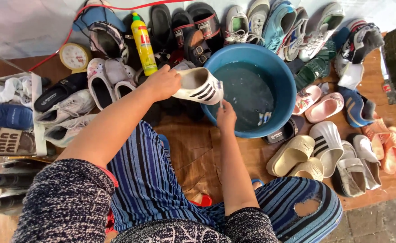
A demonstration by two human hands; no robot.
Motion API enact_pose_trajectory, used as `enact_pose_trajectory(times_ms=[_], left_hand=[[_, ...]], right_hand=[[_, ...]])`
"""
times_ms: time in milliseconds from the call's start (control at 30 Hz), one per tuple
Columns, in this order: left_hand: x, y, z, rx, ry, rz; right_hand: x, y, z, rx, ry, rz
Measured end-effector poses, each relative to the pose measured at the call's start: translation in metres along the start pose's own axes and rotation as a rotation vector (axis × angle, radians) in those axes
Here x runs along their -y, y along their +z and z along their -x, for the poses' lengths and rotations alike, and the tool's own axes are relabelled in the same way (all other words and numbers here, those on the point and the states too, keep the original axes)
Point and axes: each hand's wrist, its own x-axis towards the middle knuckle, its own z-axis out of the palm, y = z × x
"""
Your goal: The person sits on the floor and scrubs a white slip-on shoe with a toothbrush, dipping it into a blue basin of water. They clean the interior, exterior, and sole of the shoe, surrounded by many other pairs of shoes.
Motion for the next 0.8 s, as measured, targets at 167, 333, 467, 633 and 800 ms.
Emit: enact_pose_trajectory(times_ms=[167, 333, 467, 633, 800], left_hand=[[0.002, 0.011, -0.001, -0.033, -0.020, 0.040], [0.001, 0.023, -0.008, 0.015, -0.033, 0.046], [0.001, 0.005, -0.010, 0.001, -0.012, 0.052], [0.001, 0.010, -0.008, 0.018, -0.031, 0.057], [0.002, 0.003, -0.003, 0.013, -0.055, 0.048]], right_hand=[[0.055, -0.013, 0.030, -0.038, -0.059, -0.058], [0.041, -0.011, 0.028, 0.013, -0.034, 0.016], [-0.016, -0.020, -0.002, -0.008, 0.031, 0.131], [0.051, -0.020, 0.039, -0.005, -0.018, -0.014], [0.026, -0.013, 0.025, 0.026, 0.003, -0.024]])
